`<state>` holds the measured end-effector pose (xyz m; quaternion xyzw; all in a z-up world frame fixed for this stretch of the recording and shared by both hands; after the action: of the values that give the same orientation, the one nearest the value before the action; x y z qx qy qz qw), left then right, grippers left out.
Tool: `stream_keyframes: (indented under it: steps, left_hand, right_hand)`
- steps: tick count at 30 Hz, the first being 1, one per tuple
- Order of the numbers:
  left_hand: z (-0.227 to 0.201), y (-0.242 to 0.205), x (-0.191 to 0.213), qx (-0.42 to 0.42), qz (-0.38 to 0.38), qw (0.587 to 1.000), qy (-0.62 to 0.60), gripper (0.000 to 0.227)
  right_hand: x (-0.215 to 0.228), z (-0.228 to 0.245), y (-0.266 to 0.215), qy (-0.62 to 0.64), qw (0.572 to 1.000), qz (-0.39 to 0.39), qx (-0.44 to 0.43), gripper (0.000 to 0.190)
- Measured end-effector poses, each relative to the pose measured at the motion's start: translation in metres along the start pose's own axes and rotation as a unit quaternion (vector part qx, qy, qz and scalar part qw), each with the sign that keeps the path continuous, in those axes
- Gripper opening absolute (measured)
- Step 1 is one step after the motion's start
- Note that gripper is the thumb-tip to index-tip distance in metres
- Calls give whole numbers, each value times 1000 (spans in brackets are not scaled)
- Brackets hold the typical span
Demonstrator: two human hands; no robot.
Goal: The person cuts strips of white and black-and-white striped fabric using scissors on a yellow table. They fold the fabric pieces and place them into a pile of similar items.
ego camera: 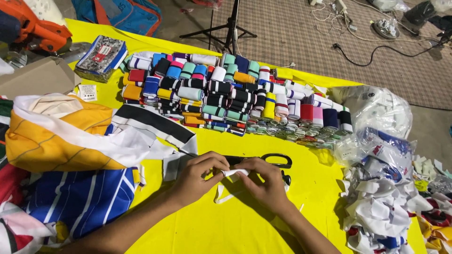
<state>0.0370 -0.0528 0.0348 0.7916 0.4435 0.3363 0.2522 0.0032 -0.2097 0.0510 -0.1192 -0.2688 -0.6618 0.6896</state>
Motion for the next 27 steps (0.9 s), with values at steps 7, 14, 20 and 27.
stream_keyframes:
  steps: [7, 14, 20, 27]
  left_hand:
    - [-12, 24, -13, 7, -58, 998, -26, 8]
    - [-26, 57, -85, 94, -5, 990, -106, 30]
    - [-12, 70, -161, 134, 36, 980, -139, 21]
    - [-20, 84, -237, 135, 163, 974, -86, 34]
  right_hand:
    - [41, 13, -7, 43, 997, -54, -23, 7]
    - [90, 27, -52, -94, 985, -115, -86, 16]
    - [137, -23, -92, -90, 942, -195, -257, 19]
    - [179, -46, -132, -88, 883, -327, -326, 18]
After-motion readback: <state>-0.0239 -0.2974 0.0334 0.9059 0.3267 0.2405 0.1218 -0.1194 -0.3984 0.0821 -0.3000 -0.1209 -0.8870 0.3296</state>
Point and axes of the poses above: each hand's wrist, its own y-axis towards the middle knuckle, its own x-axis out of the back of the hand, z = x × y, the point moved 8 cm from there along y, towards the middle knuckle, and after that the axes turned 15 degrees about -x, right-handed, at the moved point
